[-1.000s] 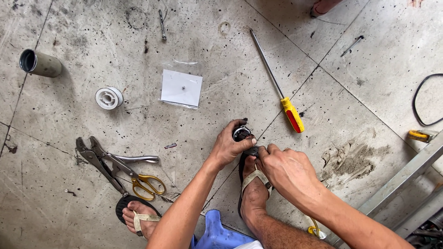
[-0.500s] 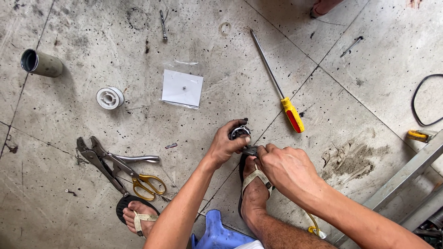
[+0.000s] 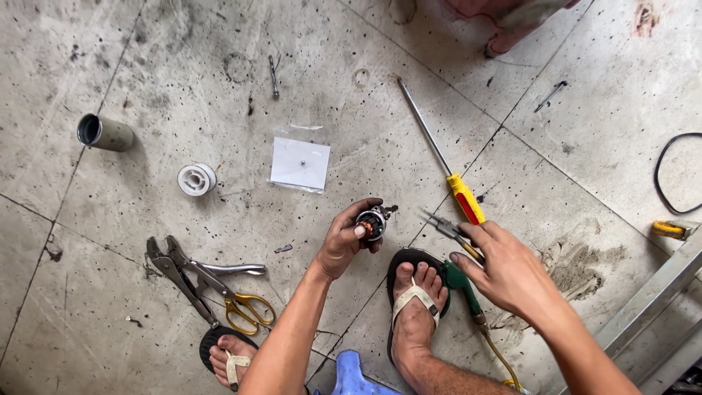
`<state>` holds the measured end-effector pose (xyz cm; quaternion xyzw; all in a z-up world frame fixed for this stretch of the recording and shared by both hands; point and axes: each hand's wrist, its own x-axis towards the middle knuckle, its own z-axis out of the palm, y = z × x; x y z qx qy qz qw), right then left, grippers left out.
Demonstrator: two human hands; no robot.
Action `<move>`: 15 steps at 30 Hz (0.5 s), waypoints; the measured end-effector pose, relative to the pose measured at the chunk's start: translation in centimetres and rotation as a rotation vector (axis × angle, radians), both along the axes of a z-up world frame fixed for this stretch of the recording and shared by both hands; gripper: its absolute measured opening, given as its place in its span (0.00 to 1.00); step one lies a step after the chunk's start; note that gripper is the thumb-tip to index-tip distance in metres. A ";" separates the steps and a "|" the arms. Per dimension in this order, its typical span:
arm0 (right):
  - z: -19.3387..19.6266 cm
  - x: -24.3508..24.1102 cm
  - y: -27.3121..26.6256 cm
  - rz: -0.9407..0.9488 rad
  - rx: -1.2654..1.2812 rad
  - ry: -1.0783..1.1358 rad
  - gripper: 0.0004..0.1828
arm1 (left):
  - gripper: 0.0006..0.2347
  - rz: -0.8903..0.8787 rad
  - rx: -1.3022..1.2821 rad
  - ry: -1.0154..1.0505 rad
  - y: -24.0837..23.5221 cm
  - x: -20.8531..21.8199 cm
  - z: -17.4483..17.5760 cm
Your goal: Repairing a small electric motor by disassembling, greasing, and reassembling components using hand tools.
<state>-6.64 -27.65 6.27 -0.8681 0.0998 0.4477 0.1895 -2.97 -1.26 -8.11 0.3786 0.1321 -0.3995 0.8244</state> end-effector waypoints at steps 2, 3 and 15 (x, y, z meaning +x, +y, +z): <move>-4.9 -2.3 -1.0 -0.054 -0.053 -0.157 0.33 | 0.33 0.052 -0.105 -0.009 -0.2 0.2 0.5; -6.5 -3.2 -1.0 -0.059 -0.057 -0.166 0.33 | 0.33 0.046 -0.109 -0.017 -0.3 0.3 0.7; -3.9 -0.3 3.8 -0.226 0.365 -0.618 0.34 | 0.30 -0.078 -0.044 0.050 -0.7 0.9 4.3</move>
